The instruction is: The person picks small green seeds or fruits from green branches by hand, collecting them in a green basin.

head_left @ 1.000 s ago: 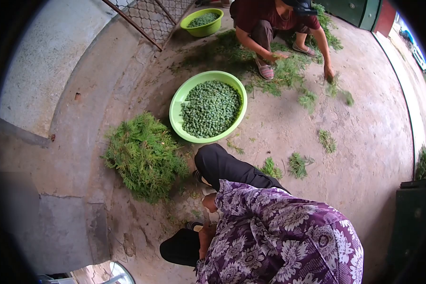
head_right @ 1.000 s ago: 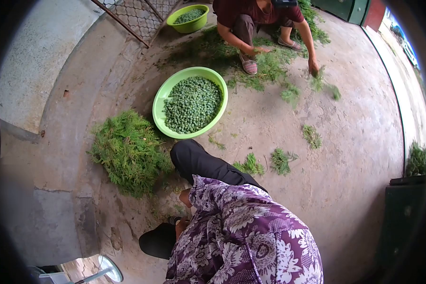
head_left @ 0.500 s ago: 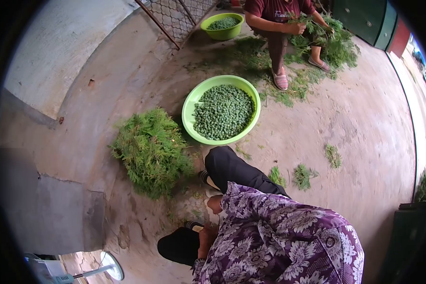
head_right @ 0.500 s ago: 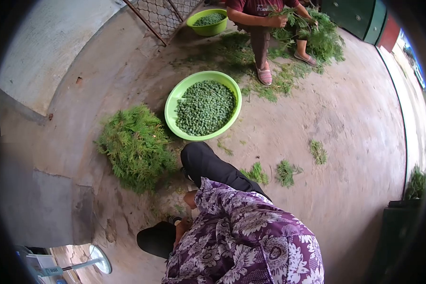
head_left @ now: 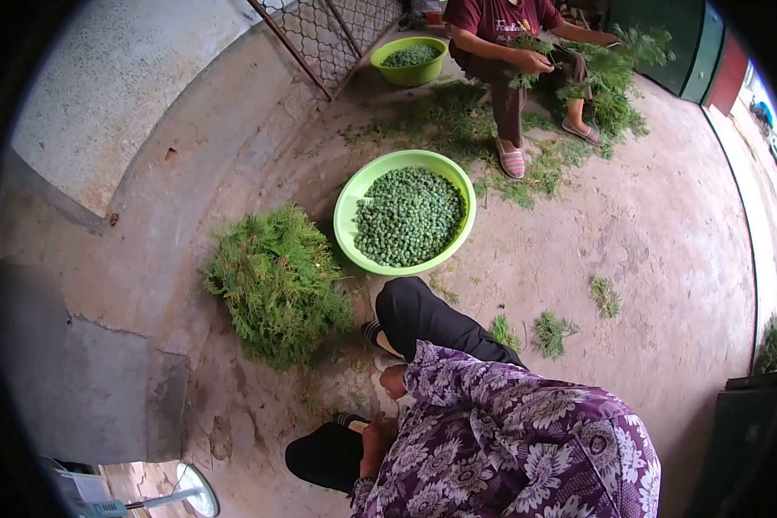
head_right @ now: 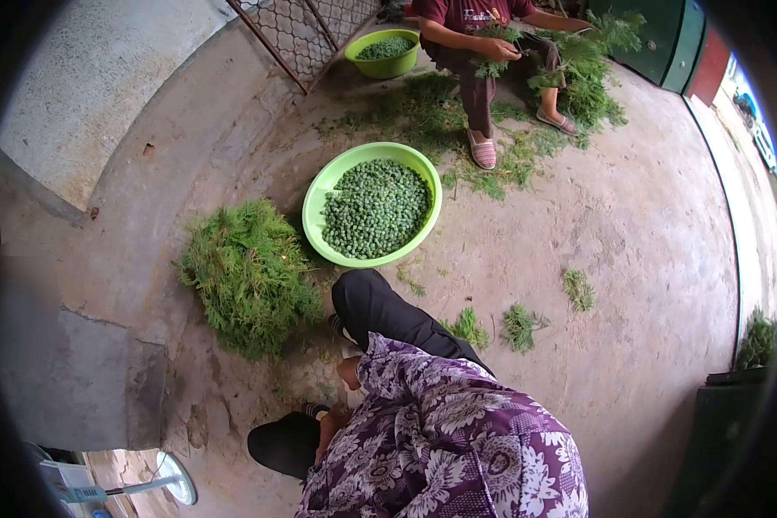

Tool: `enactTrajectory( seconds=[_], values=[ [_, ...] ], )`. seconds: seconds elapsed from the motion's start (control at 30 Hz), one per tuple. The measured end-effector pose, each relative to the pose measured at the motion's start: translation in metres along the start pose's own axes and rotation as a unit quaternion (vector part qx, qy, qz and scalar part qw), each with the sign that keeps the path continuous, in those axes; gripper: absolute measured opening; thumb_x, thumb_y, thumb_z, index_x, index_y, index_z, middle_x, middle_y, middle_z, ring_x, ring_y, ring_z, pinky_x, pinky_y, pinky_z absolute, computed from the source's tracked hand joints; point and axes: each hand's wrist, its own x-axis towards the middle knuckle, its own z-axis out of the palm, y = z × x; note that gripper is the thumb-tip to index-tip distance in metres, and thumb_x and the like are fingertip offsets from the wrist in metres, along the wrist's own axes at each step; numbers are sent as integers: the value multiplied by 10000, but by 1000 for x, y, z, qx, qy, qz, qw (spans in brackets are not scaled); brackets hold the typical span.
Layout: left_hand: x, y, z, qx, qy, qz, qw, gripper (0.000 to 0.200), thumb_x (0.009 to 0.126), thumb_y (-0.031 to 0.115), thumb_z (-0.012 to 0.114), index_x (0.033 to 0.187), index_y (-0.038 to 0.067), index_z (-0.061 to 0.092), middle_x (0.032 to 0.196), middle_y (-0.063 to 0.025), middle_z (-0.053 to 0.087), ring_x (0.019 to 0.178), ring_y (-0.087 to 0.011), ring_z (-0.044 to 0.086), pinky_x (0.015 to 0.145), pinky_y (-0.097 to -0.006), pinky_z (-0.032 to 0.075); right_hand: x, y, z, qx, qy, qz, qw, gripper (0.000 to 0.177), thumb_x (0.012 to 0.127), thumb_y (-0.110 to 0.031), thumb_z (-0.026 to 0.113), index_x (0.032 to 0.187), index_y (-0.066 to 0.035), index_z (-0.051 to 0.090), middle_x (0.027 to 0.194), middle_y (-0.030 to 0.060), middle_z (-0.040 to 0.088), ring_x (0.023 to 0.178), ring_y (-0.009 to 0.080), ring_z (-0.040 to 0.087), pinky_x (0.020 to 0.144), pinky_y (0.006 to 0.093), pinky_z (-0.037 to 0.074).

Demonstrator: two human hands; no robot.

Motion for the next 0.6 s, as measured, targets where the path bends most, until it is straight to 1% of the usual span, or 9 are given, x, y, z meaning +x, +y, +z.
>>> enactTrajectory(
  seconds=[0.1,0.17,0.2,0.27,0.4,0.47,0.5,0.57,0.6],
  values=[
    [-1,12,-13,43,-19,59,997,279,753,262,540,915,35,534,755,-212,577,684,-382,569,570,-428,456,-8,-4,-9,-3,-21,-10,1000,247,641,-168,547,784,22,616,805,196,599,784,316,589,687,398,462],
    [1,19,-18,47,-30,41,998,259,754,250,548,897,36,527,754,-207,569,678,-375,566,553,-420,449,-19,-10,-18,-9,-25,-9,1000,245,636,-154,549,786,27,616,806,198,599,782,314,588,681,397,463],
    [3,18,-17,50,-36,49,997,259,754,250,548,897,36,527,754,-207,569,678,-375,566,553,-420,449,-17,-11,-16,-17,6,-1,1000,224,610,-157,593,735,24,635,728,173,599,669,270,588,581,401,452],
    [4,11,-12,11,-67,-40,997,265,744,252,569,896,40,520,763,-207,564,696,-376,563,550,-409,445,-14,-8,-17,-7,15,8,1000,225,610,-157,592,738,24,634,731,174,599,673,271,588,584,401,453],
    [-1,-8,0,-24,-37,10,999,275,739,257,583,893,40,512,751,-201,562,710,-376,562,549,-398,441,-11,-6,-16,1,22,14,1000,229,613,-155,587,749,24,632,741,176,600,689,277,589,597,401,455],
    [0,-18,7,-142,-67,-118,981,286,739,263,589,893,36,509,756,-199,564,728,-374,564,558,-392,440,-10,-6,-15,1,24,15,1000,231,614,-155,585,754,24,630,746,177,600,697,280,589,603,401,456],
    [-1,-12,2,-141,-68,-118,981,286,739,263,589,893,36,509,756,-199,564,728,-374,564,558,-392,440,-9,-5,-16,2,25,15,1000,232,615,-154,584,757,24,629,748,177,600,700,281,589,606,401,456],
    [-2,6,-13,-61,-74,-45,994,313,742,281,588,912,31,508,765,-204,564,737,-373,564,568,-392,439,-8,-5,-14,4,27,15,1000,234,617,-153,581,762,24,628,753,178,600,708,284,589,613,401,457],
    [-1,6,-12,-59,-76,-46,994,313,742,281,588,912,31,508,765,-204,564,737,-373,564,568,-392,439,-6,-6,-14,5,28,15,999,235,617,-153,580,765,24,627,756,179,601,712,285,589,616,401,458]
  ],
)
